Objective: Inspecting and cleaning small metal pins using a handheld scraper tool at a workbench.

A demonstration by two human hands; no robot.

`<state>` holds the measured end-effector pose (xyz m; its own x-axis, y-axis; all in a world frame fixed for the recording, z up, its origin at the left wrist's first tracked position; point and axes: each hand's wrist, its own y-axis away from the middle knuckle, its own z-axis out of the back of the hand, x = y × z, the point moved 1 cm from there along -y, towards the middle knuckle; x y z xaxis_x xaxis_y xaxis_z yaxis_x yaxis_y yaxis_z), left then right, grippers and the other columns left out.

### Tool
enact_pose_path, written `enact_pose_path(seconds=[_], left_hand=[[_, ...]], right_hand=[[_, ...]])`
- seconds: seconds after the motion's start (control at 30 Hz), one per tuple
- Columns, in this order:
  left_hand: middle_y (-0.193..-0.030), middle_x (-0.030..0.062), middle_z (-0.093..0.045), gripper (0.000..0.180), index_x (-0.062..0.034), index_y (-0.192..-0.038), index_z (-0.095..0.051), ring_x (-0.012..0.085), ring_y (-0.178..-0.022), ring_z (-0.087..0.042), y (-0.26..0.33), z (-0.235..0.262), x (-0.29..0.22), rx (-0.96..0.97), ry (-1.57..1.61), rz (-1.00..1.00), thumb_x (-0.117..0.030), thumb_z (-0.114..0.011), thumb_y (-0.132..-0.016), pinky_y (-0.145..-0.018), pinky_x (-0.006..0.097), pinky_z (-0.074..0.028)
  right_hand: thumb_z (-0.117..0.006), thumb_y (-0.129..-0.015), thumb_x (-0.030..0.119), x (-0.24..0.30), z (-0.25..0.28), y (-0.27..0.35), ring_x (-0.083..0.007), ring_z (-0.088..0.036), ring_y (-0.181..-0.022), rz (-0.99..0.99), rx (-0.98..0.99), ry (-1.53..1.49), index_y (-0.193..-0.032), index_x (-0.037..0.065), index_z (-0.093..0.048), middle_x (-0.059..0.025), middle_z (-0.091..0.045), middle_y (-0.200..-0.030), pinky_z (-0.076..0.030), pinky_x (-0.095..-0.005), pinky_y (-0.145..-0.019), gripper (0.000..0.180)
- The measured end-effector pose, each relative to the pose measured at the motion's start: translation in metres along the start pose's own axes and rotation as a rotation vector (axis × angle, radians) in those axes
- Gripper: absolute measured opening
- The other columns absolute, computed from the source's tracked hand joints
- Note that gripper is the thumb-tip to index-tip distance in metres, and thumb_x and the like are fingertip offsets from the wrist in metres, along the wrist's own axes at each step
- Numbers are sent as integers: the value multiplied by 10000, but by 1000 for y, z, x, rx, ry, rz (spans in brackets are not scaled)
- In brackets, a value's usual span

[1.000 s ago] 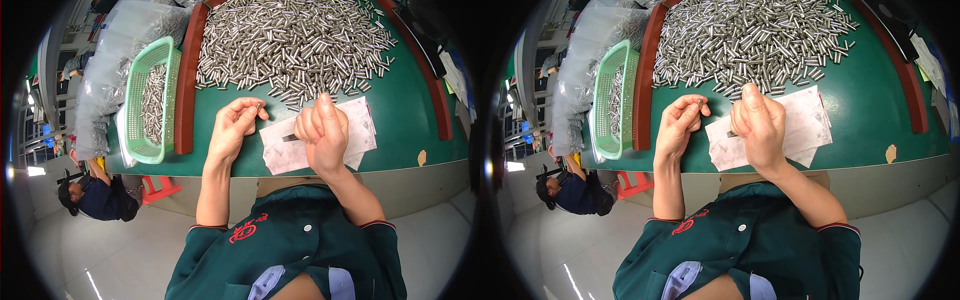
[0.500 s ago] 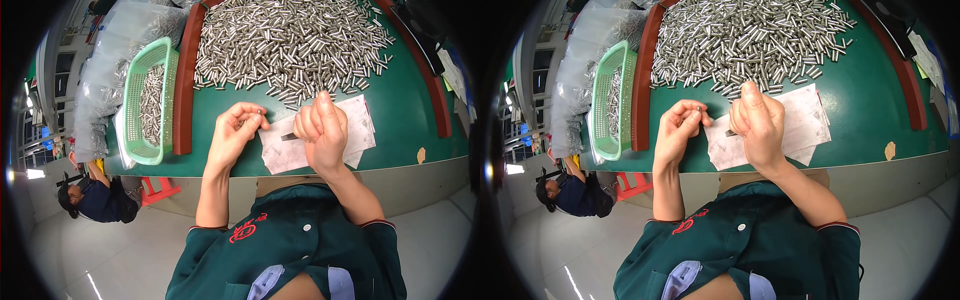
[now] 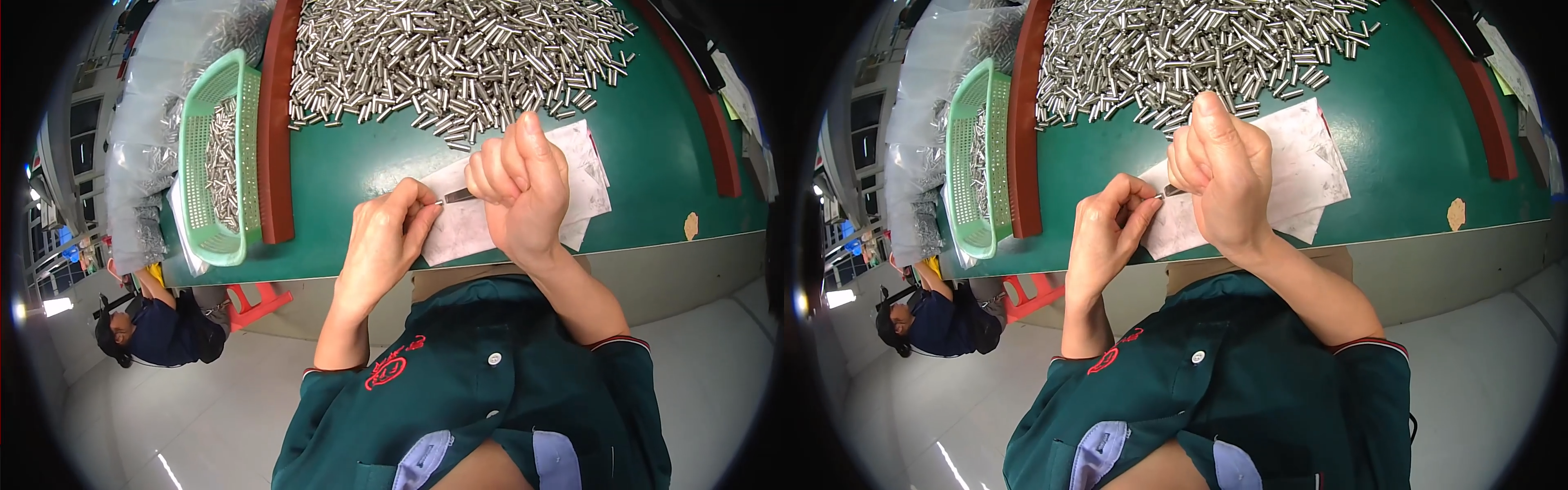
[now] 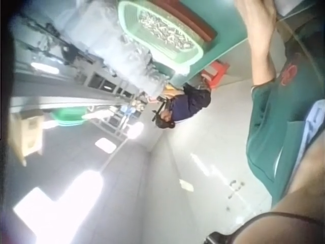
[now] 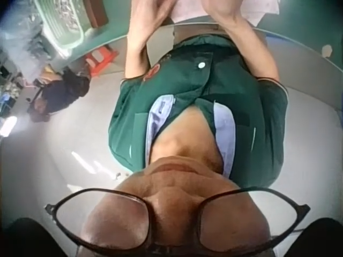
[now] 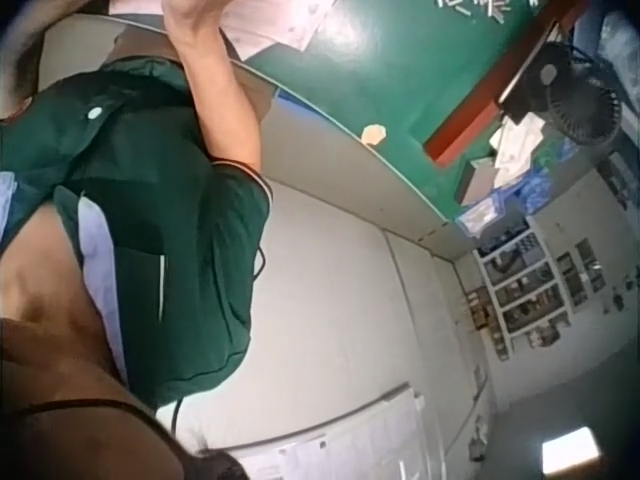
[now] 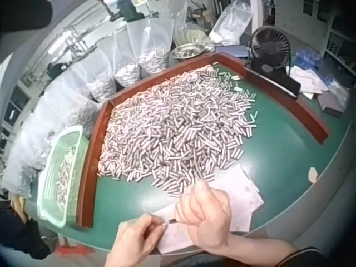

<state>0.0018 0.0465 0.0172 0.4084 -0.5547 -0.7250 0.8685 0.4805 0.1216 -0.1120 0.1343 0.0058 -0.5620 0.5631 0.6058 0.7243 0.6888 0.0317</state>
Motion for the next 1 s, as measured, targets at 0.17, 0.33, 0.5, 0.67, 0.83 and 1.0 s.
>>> enact_pose_path(seconds=[0.17, 0.33, 0.5, 0.67, 0.83, 1.0], left_hand=[[-516, 24, -483, 72, 36, -720, -533, 54, -459, -407, 4, -2, 7, -40, 25, -23, 11, -598, -738, -424, 199, -338], [-520, 12, -492, 76, 43, -718, -544, 43, -467, -410, 3, -3, 7, -60, 55, -8, 4, -604, -742, -419, 193, -337], [-519, 8, -493, 73, 46, -718, -552, 40, -461, -408, 3, -4, 8, -65, 78, 3, 5, -609, -738, -413, 191, -333], [-522, 8, -497, 77, 47, -713, -555, 41, -462, -414, 4, -5, 8, -75, 67, -1, 4, -616, -733, -414, 192, -339], [-533, 26, -526, 82, 47, -710, -559, 51, -468, -449, 5, -5, 10, -91, 39, -28, 1, -626, -722, -426, 196, -363], [-541, 114, -535, 83, 23, -669, -547, 191, -425, -486, 4, -6, 7, -132, 77, -17, 5, -627, -677, -424, 279, -380]], right_hand=[[-285, -921, 285, -2, -2, 2, -73, -137, -387, -10, 14, 13, -515, 131, -252, 34, -210, -413, -156, -238, -392, 435], [-285, -921, 289, -1, -2, 0, -72, -131, -389, -27, 15, 5, -518, 133, -253, 37, -205, -414, -153, -239, -391, 433], [-282, -920, 291, -2, -1, 0, -71, -129, -388, -31, 25, -5, -516, 133, -256, 37, -204, -413, -152, -239, -391, 435], [-280, -920, 288, -1, -1, 0, -71, -126, -386, -27, 37, -4, -514, 134, -258, 37, -203, -412, -150, -238, -390, 435], [-288, -920, 278, -4, -4, 2, -69, -134, -383, 1, 38, 34, -511, 128, -257, 36, -201, -409, -157, -237, -387, 436], [-305, -921, 257, -6, -15, 8, -60, -151, -395, 45, 73, 155, -522, 111, -255, 36, -218, -432, -162, -239, -393, 427]])
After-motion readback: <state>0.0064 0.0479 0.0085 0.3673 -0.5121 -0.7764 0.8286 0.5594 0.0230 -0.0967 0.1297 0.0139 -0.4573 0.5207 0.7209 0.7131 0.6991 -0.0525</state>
